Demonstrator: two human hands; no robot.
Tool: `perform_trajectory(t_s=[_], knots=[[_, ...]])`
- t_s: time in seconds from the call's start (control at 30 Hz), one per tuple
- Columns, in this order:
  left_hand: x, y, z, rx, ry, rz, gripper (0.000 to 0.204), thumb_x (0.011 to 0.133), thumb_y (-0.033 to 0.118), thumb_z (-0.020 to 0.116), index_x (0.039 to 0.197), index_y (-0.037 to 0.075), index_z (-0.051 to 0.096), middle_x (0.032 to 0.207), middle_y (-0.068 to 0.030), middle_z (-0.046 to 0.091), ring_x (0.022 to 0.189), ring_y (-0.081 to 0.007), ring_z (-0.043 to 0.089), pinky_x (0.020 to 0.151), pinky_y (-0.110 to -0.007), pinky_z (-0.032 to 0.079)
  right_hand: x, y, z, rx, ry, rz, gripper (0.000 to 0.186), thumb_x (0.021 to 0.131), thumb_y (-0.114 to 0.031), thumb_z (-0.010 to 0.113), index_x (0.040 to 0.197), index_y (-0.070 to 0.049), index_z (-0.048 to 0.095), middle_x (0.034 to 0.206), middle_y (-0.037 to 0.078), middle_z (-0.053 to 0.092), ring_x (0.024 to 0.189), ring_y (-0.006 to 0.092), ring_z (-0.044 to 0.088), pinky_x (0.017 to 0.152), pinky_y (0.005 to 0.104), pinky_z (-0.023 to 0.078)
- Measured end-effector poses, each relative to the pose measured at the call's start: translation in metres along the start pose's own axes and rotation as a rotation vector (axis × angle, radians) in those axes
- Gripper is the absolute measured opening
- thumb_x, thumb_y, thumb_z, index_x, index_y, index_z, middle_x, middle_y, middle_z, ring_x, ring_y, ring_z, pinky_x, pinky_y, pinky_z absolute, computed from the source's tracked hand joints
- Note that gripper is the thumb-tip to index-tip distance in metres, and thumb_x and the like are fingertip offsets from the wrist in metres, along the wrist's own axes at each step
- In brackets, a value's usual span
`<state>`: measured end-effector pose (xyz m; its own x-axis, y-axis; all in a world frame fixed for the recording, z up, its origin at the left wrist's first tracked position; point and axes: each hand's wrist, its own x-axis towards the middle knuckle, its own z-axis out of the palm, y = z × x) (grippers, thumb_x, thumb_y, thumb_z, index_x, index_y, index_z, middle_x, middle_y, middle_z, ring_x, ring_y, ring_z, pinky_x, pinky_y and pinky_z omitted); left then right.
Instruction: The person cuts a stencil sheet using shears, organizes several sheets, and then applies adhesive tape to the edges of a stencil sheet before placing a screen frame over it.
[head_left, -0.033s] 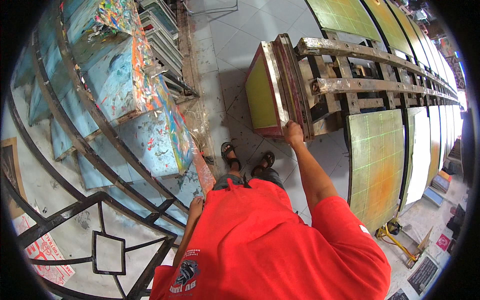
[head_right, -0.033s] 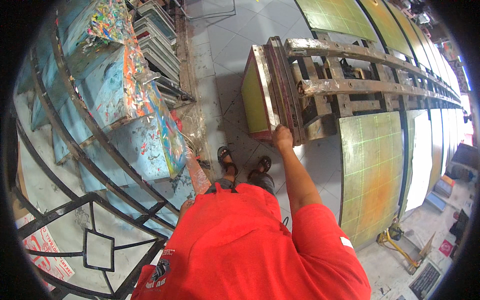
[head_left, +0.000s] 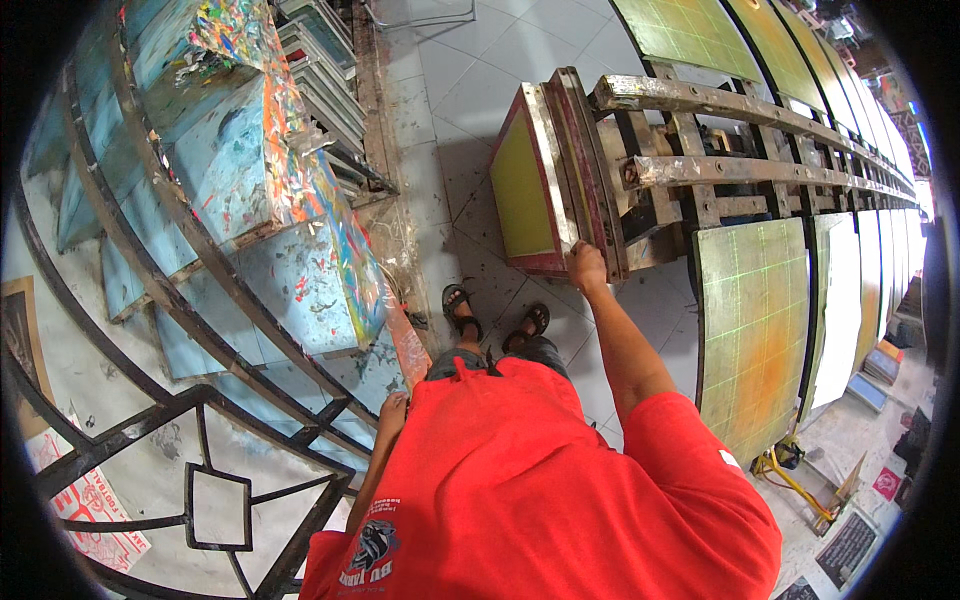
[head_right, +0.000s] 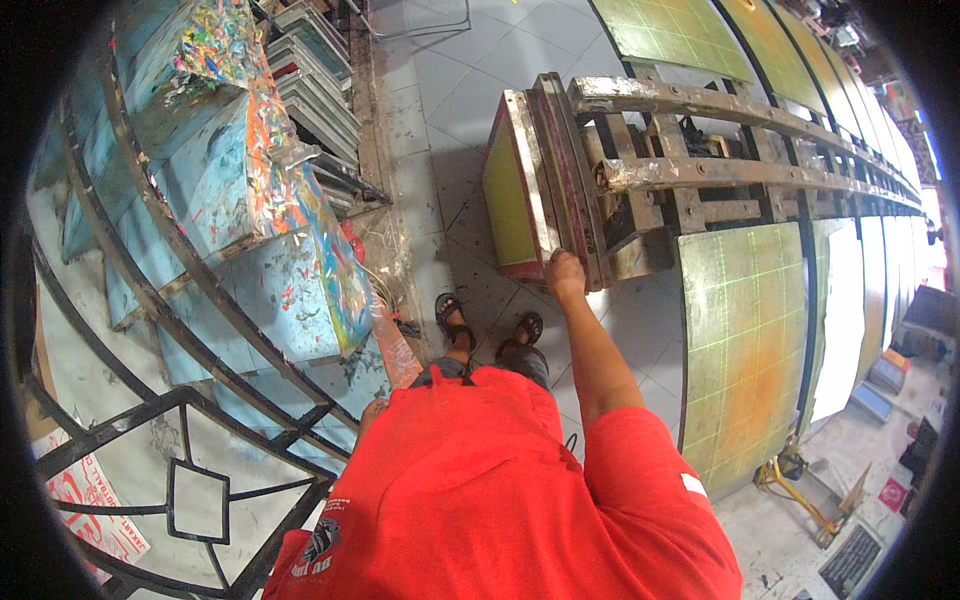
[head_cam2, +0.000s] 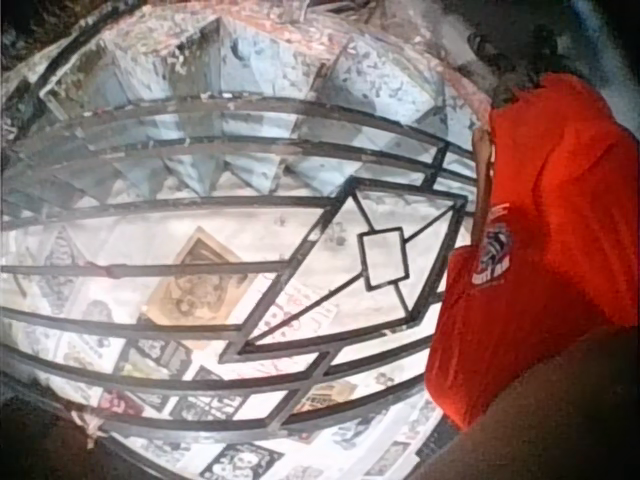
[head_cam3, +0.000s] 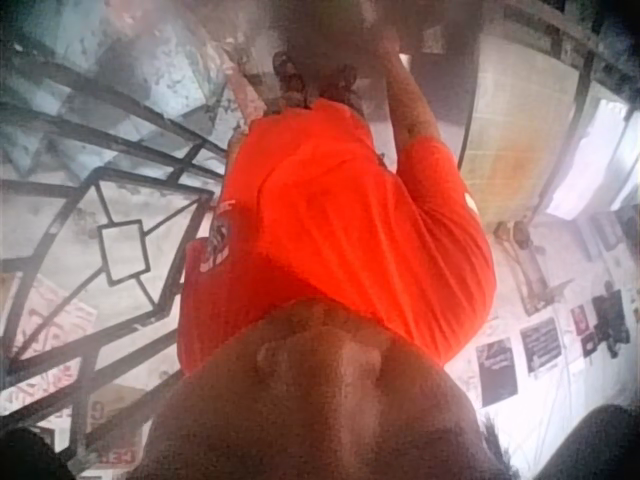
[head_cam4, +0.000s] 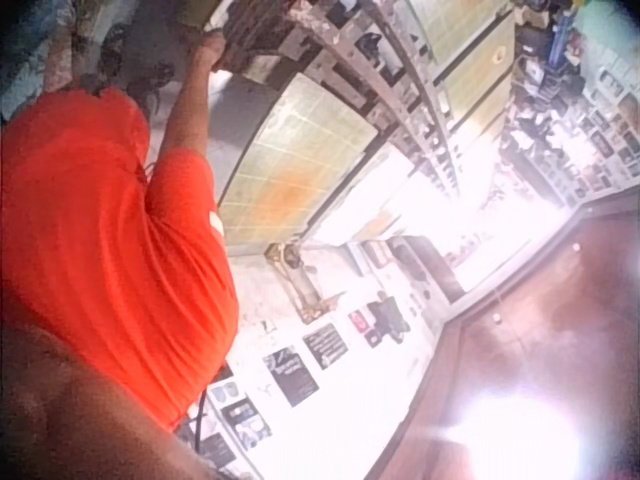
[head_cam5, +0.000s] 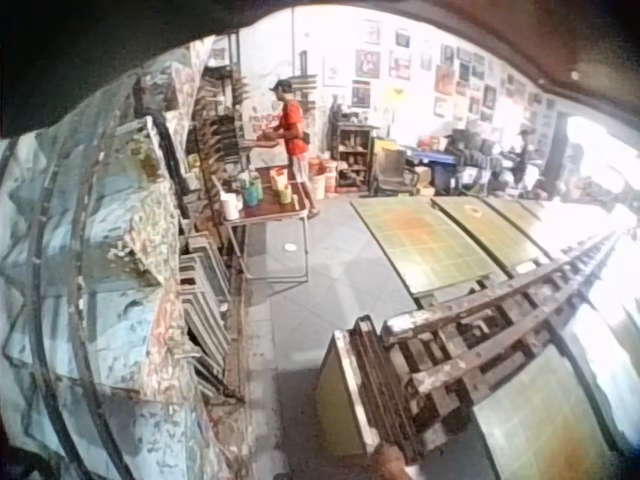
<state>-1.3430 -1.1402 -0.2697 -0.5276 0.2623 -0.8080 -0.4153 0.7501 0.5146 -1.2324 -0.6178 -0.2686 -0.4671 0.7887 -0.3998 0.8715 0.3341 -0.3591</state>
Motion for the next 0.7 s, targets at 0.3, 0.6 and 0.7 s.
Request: perform_trajectory(t_s=[0.3, 0.6, 0.7], knots=[[0.017, 0.038, 0.000, 0.208, -0.042, 0.098, 0.030, 0.093, 0.017, 0.051, 0.116, -0.001, 0.055, 0.106, -0.0181, 0.063, 0.100, -0.0253, 0.060, 0.086, -0.033, 0.046, -0.011, -0.013, 0.015, 0.075, -0.020, -0.068, 0.024, 0.081, -0.023, 0.062, 0.092, -0.003, 0.063, 0.090, 0.021, 0.065, 0.090, 0.0376, 0.062, 0.078, 0.0449, 0.049], [0.105, 0.192, 0.054, 0.394, -0.031, 0.485, 0.060, 0.089, 0.034, 0.055, 0.134, -0.002, 0.039, 0.129, -0.0283, 0.047, 0.117, -0.0374, 0.049, 0.099, -0.040, 0.038, -0.033, -0.058, 0.032, 0.145, -0.028, -0.137, 0.021, 0.082, -0.019, 0.062, 0.095, -0.004, 0.063, 0.094, 0.020, 0.065, 0.089, 0.0379, 0.062, 0.077, 0.0451, 0.049], [0.114, 0.274, 0.102, 0.140, -0.245, 0.463, 0.063, 0.091, 0.036, 0.053, 0.138, -0.001, 0.034, 0.135, -0.0262, 0.043, 0.124, -0.0366, 0.044, 0.102, -0.040, 0.035, -0.041, -0.066, 0.044, 0.172, -0.041, -0.146, 0.019, 0.082, -0.017, 0.060, 0.097, -0.006, 0.063, 0.093, 0.020, 0.065, 0.088, 0.0383, 0.062, 0.076, 0.0455, 0.049]])
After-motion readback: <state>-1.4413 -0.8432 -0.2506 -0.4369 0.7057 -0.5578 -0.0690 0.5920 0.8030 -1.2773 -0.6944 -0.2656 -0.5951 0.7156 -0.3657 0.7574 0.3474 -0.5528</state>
